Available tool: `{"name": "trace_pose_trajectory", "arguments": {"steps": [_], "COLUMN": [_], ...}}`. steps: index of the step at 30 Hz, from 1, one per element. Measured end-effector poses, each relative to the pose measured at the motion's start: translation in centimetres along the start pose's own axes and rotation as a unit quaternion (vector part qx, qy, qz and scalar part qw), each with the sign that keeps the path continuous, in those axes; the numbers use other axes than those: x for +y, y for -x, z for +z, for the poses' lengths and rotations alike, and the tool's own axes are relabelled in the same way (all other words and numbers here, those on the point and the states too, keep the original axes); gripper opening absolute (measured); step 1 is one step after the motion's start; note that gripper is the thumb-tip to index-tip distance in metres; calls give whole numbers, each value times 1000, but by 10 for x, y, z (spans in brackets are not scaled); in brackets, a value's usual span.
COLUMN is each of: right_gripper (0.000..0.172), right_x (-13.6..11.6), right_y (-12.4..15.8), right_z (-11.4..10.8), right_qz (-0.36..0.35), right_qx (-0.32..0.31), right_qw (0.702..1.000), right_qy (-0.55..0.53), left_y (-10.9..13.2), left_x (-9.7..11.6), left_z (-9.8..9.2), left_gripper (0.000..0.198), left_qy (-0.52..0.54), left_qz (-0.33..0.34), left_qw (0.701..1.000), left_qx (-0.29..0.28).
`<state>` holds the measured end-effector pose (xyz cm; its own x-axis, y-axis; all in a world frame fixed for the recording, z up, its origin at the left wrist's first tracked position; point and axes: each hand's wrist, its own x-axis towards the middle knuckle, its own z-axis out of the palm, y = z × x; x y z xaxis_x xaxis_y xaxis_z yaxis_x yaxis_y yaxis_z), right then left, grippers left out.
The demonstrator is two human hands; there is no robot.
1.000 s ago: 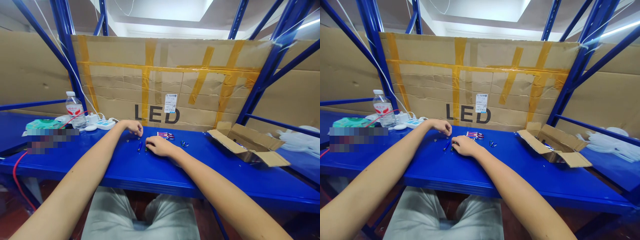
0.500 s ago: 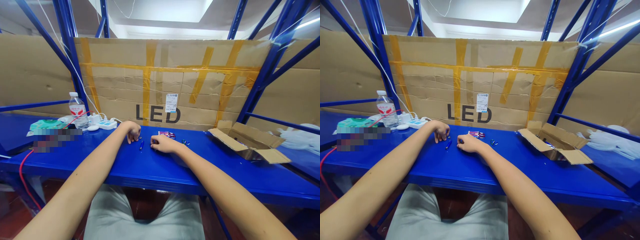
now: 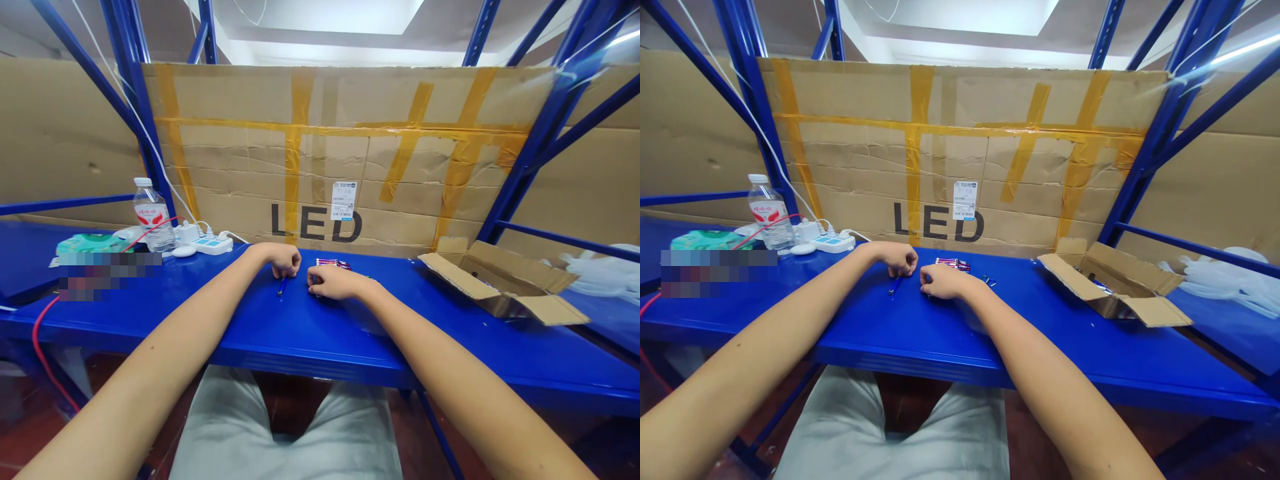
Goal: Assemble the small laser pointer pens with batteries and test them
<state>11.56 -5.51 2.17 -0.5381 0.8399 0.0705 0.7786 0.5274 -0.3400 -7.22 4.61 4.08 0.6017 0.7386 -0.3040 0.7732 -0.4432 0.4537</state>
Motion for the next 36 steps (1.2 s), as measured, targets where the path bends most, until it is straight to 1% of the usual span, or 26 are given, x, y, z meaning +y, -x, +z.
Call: {"name": "trace_pose_trajectory", "arguments": {"steps": [2, 3, 5, 7, 9, 11, 13, 14, 16, 19, 23, 26, 27, 28, 31, 32, 34, 36], "right_gripper": [7, 8, 9, 11, 17, 27, 37, 39, 31, 18, 9, 4, 4, 4, 4, 4, 5, 6], "right_x": [0, 0, 0, 2, 5, 12, 21, 27, 39, 57, 71, 72, 71, 71, 71, 71, 71, 71], "right_y": [4, 5, 8, 10, 12, 15, 22, 26, 34, 42, 40, 35, 34, 33, 30, 28, 26, 24], "right_z": [-5, -7, -12, -16, -22, -31, -42, -47, -57, -63, -59, -55, -53, -52, -50, -49, -46, -44], "right_qz": [7, 11, 24, 48, 68, 69, 47, 39, 39, 52, 79, 94, 96, 99, 99, 99, 96, 97], "right_qx": [-15, -27, -58, -92, -125, -141, -117, -99, -61, -34, 10, 14, 14, 14, 33, 44, 70, 94], "right_qw": [1000, 1000, 998, 995, 990, 985, 985, 985, 984, 984, 983, 985, 985, 985, 986, 987, 987, 986], "right_qy": [6, 10, 20, 15, -19, -72, -121, -139, -161, -164, -162, -147, -142, -138, -127, -122, -111, -94], "left_y": [2, 3, 4, 4, 3, 2, 1, 1, 1, 2, 1, -1, -2, -3, -11, -14, -21, -27], "left_x": [3, 5, 9, 16, 23, 30, 39, 43, 52, 64, 71, 67, 65, 63, 57, 55, 52, 50], "left_z": [-2, -3, -3, -1, 5, 12, 20, 24, 33, 44, 51, 49, 49, 48, 49, 50, 52, 54], "left_gripper": [11, 11, 12, 12, 11, 12, 13, 12, 12, 11, 11, 13, 14, 15, 17, 18, 20, 21], "left_qy": [-42, -61, -80, -72, -57, -51, -70, -78, -81, -76, -76, -54, -49, -52, -105, -128, -162, -179], "left_qz": [34, 59, 110, 145, 170, 191, 208, 212, 214, 232, 250, 257, 250, 241, 219, 213, 204, 200], "left_qw": [998, 996, 988, 980, 972, 966, 962, 962, 966, 966, 962, 962, 964, 964, 948, 940, 930, 926], "left_qx": [11, 26, 69, 115, 149, 168, 163, 153, 118, 87, 74, 68, 80, 104, 208, 232, 258, 266]}}
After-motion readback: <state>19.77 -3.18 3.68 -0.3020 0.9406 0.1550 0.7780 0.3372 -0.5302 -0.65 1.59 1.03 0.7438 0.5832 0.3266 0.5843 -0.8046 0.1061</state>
